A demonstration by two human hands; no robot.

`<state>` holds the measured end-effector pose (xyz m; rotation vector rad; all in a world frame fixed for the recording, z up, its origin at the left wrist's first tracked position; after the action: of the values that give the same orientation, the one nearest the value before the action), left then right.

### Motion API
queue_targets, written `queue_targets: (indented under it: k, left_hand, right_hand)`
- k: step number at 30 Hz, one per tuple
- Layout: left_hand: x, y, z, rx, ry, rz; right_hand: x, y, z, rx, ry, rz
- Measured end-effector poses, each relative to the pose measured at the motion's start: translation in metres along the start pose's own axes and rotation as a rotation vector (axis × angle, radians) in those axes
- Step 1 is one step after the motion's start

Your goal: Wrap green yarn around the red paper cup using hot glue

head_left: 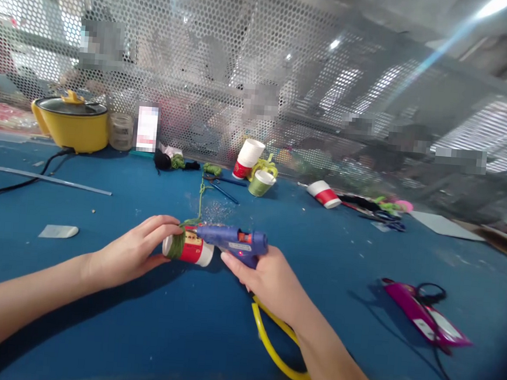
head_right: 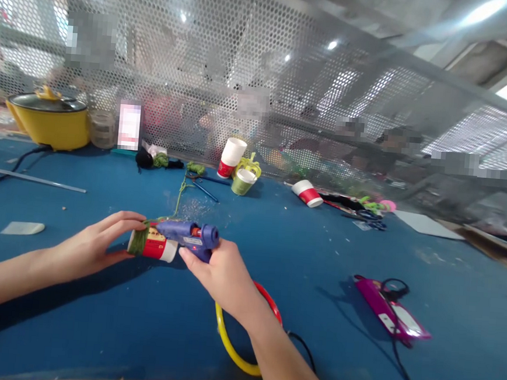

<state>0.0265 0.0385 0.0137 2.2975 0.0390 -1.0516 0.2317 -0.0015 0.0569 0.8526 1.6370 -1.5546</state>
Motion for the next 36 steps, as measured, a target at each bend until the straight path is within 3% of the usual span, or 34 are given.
queue_targets:
  k: [8,24,36]
  left_hand:
    - [-0.0002,-0.0003,0.0008,-0.001,-0.004,-0.003]
    - [-0.0013,0.0024,-0.0013,0.008,-0.006,-0.017]
    - [-0.0012,-0.0009,-0.0007,-0.008,0.013,0.002]
  right_hand:
    - [-0.0016,-0.0053,0.0033,-0.083,0.028,0.033]
    - [-0.0019,-0.0032,0.0034,-0.062,0.014,0.059]
    - [-0.0026,-0.0044,0.0049,-0.124,0.049,0.057]
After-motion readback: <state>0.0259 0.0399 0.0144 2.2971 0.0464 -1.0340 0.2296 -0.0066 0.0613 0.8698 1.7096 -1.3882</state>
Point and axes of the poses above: each hand's wrist, its own z-axis away from the middle knuckle, its own x-axis out of the palm, y = z × x, the point moved 4 cm from there along -z, towards the middle knuckle, and after that the axes turned 11 degrees about z, right-handed, at the moved point
